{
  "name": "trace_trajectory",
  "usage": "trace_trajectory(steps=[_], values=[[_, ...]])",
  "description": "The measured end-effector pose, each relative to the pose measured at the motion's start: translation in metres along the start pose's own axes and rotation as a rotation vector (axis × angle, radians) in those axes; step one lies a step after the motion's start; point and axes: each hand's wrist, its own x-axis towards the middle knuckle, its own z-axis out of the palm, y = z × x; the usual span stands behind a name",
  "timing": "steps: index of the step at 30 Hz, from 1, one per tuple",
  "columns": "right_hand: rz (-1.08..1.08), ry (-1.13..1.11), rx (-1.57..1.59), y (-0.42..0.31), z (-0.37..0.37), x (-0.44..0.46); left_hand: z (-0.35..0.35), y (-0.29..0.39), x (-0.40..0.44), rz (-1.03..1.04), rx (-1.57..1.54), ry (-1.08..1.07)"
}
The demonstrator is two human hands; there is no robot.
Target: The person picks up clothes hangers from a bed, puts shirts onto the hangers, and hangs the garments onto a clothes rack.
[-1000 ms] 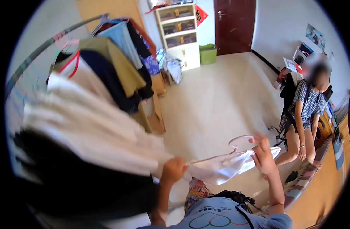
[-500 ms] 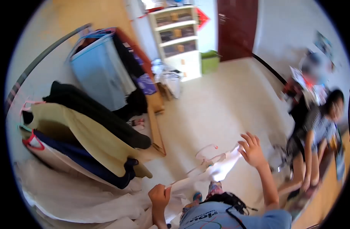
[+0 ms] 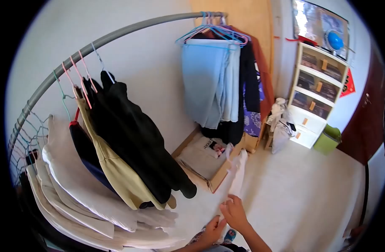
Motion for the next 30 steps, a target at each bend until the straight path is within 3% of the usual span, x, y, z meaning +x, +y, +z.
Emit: trace_trajectory(steps=[1,2,3,5,9,11,13,15,18,23,27,28,30], values=[[-0.126,-0.039,0.026,-0.017,-0.014,0.022,0.003,0.013,0.003,0.044,-0.114,0.08],[-0.256,-0.073,0.055,-0.033,-0.025,0.044,-0.004,0.02,0.005,0.055,-0.039,0.062],[-0.282,-0.09,0.057,-0.043,-0.029,0.062,0.001,0.033,0.009,0.071,-0.049,0.088],[-0.589,-0.108,0.079,-0.062,-0.032,0.102,0.005,0.064,0.026,0.395,-0.045,0.253],[-0.786,-0.039,0.105,-0.097,-0.039,0.171,-0.007,0.113,0.077,0.734,-0.054,0.265],[-0.832,0.038,0.061,-0.113,-0.046,0.206,-0.034,0.117,0.11,1.035,0.115,0.144],[-0.898,0.087,-0.016,-0.129,-0.053,0.247,-0.053,0.142,0.128,1.106,0.164,0.106],[-0.927,0.043,0.054,-0.141,-0.057,0.286,-0.078,0.157,0.139,1.003,0.211,0.203],[-1.022,-0.048,0.012,-0.165,-0.076,0.315,-0.115,0.155,0.156,0.831,0.244,0.525],[-1.013,-0.219,0.093,-0.199,-0.087,0.352,-0.164,0.128,0.145,0.778,0.231,0.902],[-1.118,-0.319,0.171,-0.233,-0.051,0.4,-0.175,0.113,0.119,0.623,0.2,0.932],[-1.026,-0.42,0.302,-0.237,-0.038,0.407,-0.176,0.102,0.115,0.63,0.243,0.912],[-1.08,-0.452,0.352,-0.242,-0.006,0.418,-0.171,0.082,0.103,0.553,0.274,0.842]])
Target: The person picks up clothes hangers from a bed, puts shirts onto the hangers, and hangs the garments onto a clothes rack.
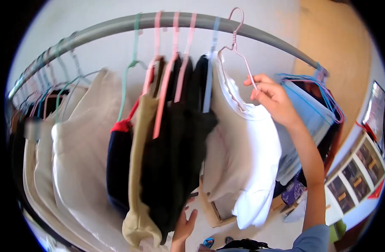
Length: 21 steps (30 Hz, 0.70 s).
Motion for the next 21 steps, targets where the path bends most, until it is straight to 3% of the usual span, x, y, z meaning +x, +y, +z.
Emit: trace_trajectory(steps=[2,3,5,7,9,10,11,12,13,14,15,18,21], values=[[-0.006,0.014,-0.011,0.013,0.03,0.004,-0.001,-0.008,-0.018,-0.023,0.034,-0.05],[0.027,0.023,0.057,0.018,0.042,0.001,0.003,-0.017,-0.031,-0.048,0.033,-0.001],[0.046,0.067,0.218,0.021,0.055,0.002,0.012,-0.042,-0.061,-0.128,0.333,0.064],[0.139,0.131,0.218,0.021,0.062,0.001,0.022,-0.019,-0.076,-0.215,0.337,0.155],[0.157,0.218,0.636,0.04,0.071,0.01,0.032,-0.015,-0.09,-0.239,0.207,0.183],[0.178,0.218,0.526,0.06,0.065,0.009,0.034,-0.002,-0.094,-0.307,0.294,0.168],[0.19,0.311,0.685,0.066,0.065,0.012,0.038,0.01,-0.099,-0.377,0.369,0.161],[0.287,0.304,1.076,0.097,0.057,0.012,0.046,0.008,-0.103,-0.243,0.384,0.255],[0.291,0.318,1.174,0.117,0.063,0.012,0.057,-0.001,-0.108,-0.114,0.42,0.358],[0.302,0.321,1.147,0.132,0.076,0.005,0.069,-0.015,-0.122,-0.437,0.523,0.217],[0.345,0.294,1.096,0.145,0.097,-0.009,0.072,-0.002,-0.131,-0.556,0.474,0.239],[0.505,0.058,0.871,0.176,0.175,-0.08,0.086,0.012,-0.156,-0.554,0.389,0.478],[0.651,-0.348,0.634,0.191,0.238,-0.18,0.101,0.018,-0.183,-0.73,0.276,0.545]])
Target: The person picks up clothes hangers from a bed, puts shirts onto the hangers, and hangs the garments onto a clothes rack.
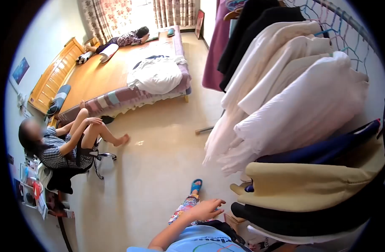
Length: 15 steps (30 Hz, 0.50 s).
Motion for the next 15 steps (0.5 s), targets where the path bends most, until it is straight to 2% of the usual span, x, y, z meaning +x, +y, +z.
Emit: trace_trajectory(steps=[4,6,7,8,10,11,13,15], values=[[0.374,-0.429,-0.331,0.12,0.059,-0.075,-0.026,-0.027,-0.011,-0.064,-0.095,-0.063],[0.517,-0.596,-0.444,0.156,0.085,-0.112,-0.049,-0.04,-0.006,-0.151,-0.101,-0.124],[0.58,-0.66,-0.487,0.167,0.098,-0.129,-0.058,-0.05,-0.001,-0.087,-0.045,-0.096],[0.641,-0.705,-0.523,0.175,0.112,-0.141,-0.073,-0.055,0.005,-0.095,-0.03,-0.091],[0.743,-0.758,-0.563,0.183,0.148,-0.156,-0.111,-0.065,0.012,0.044,0.313,-0.043],[0.778,-0.775,-0.568,0.186,0.164,-0.162,-0.135,-0.069,0.01,0.023,0.329,-0.04],[0.826,-0.77,-0.542,0.179,0.2,-0.17,-0.182,-0.065,0.01,0.052,0.112,0.026],[0.835,-0.755,-0.484,0.169,0.245,-0.165,-0.235,-0.058,0.004,0.173,0.033,0.125]])
